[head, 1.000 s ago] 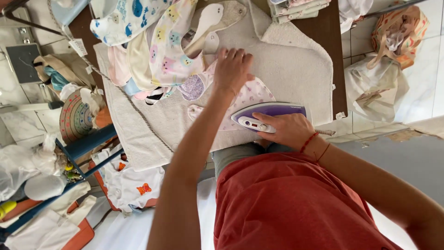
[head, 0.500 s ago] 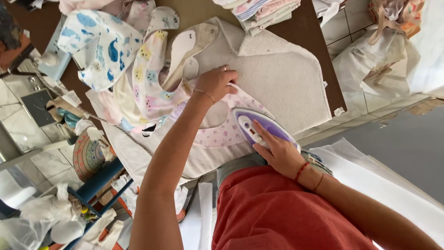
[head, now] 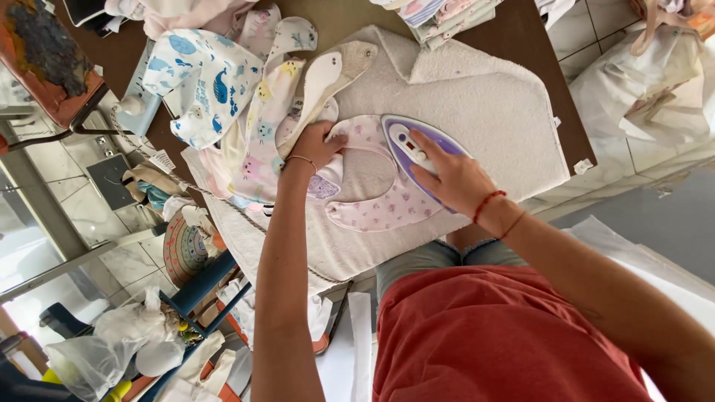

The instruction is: Ironing baby bibs on a padded surface using a steam iron

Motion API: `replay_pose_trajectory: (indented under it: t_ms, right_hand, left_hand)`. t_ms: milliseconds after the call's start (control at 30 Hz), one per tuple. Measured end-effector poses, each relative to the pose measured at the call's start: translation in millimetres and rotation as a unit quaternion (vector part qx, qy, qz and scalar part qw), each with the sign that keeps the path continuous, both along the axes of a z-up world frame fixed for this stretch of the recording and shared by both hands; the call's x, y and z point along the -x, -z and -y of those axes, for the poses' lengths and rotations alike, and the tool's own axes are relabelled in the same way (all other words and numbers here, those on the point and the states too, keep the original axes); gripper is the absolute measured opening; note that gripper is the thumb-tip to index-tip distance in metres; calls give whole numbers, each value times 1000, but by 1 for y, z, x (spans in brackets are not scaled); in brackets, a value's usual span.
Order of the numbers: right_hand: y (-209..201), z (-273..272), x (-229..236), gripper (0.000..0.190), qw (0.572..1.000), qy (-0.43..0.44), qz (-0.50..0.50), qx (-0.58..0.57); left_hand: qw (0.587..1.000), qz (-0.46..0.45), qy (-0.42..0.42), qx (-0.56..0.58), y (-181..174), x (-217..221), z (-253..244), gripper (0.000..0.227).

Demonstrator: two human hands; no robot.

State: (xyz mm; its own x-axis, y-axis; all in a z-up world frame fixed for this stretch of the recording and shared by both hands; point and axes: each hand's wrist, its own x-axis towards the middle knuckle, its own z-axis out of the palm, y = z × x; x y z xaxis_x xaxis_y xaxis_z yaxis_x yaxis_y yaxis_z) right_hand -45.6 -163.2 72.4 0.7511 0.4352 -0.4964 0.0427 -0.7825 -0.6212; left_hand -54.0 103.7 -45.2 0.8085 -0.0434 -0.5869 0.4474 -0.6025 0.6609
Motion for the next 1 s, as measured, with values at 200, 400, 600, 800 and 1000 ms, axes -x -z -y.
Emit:
replay_pose_trajectory:
  t_ms: [200, 400, 600, 800, 1000]
  right_hand:
    - [-21, 26, 16, 52, 998, -42, 14, 48]
    - [-12, -24, -37, 48, 990, -137, -7, 35]
    - [-10, -46, -62, 49, 976, -196, -36, 89]
    - [-30, -10, -49, 53, 971, -193, -43, 135]
    - [-21, -55, -68, 50, 967, -228, -47, 105]
  left_hand:
    - [996, 15, -67, -65, -15, 13, 4, 25]
    - [970, -103, -65, -210, -40, 13, 20, 32]
    - [960, -1, -84, -266, -53, 20, 28, 25]
    - [982, -6, -113, -153, -35, 23, 17, 26]
    - [980, -33, -119, -155, -35, 23, 16, 26]
